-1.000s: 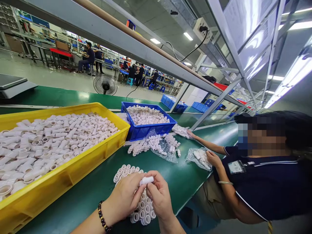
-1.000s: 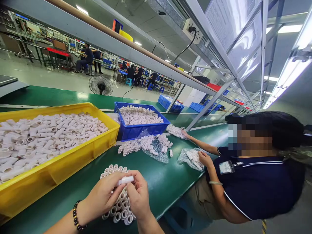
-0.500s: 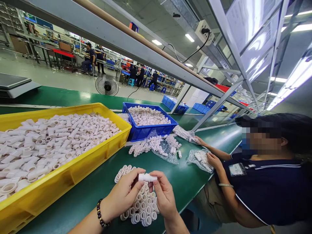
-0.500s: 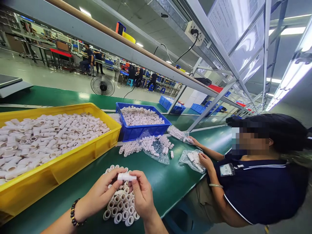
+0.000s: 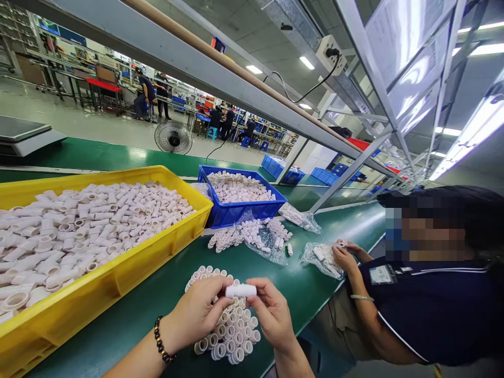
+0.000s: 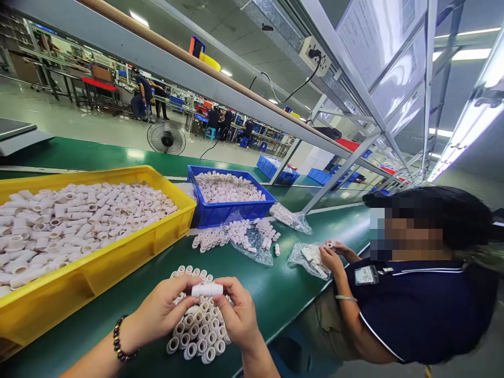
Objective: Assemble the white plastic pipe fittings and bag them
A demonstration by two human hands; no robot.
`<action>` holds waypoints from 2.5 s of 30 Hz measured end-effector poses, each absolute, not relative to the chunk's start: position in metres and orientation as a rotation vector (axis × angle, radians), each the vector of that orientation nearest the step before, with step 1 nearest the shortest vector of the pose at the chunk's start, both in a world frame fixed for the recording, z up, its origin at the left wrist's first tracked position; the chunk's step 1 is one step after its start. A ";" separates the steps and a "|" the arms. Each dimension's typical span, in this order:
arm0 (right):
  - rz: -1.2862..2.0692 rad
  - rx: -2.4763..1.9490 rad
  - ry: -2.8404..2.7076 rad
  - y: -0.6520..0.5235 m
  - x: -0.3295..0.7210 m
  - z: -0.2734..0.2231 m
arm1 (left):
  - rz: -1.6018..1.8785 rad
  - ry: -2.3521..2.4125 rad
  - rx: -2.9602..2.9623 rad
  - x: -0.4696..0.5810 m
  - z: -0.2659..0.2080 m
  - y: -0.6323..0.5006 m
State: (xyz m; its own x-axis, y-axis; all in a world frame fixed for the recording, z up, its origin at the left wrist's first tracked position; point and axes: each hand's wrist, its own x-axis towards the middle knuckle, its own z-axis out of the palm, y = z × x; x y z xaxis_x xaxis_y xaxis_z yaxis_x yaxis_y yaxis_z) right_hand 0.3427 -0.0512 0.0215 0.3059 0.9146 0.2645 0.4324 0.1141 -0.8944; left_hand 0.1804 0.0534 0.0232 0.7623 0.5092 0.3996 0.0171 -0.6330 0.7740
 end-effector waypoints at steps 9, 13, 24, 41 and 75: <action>0.377 -1.556 -1.490 -0.047 0.342 0.040 | 0.754 0.389 2.146 0.168 0.033 0.071; 0.299 -1.596 -1.638 -0.041 0.339 0.058 | 0.933 0.627 1.979 0.155 0.032 0.090; -0.032 -2.143 -1.678 -0.056 0.384 0.054 | 0.987 0.862 2.158 0.143 0.037 0.107; 0.078 -2.346 -1.782 -0.064 0.386 0.014 | 0.863 0.878 2.291 0.146 0.034 0.105; 0.349 -2.304 -2.657 0.014 0.287 0.008 | 0.456 0.741 1.608 0.137 -0.058 0.039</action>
State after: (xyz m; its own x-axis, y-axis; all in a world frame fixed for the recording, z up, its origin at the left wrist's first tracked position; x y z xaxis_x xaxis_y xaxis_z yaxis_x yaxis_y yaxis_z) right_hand 0.2869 0.0139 0.0083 -0.1061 0.9053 -0.4113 0.9808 0.1635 0.1067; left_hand 0.1373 0.0387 -0.0581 0.7160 0.6882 -0.1170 0.2063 -0.0485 0.9773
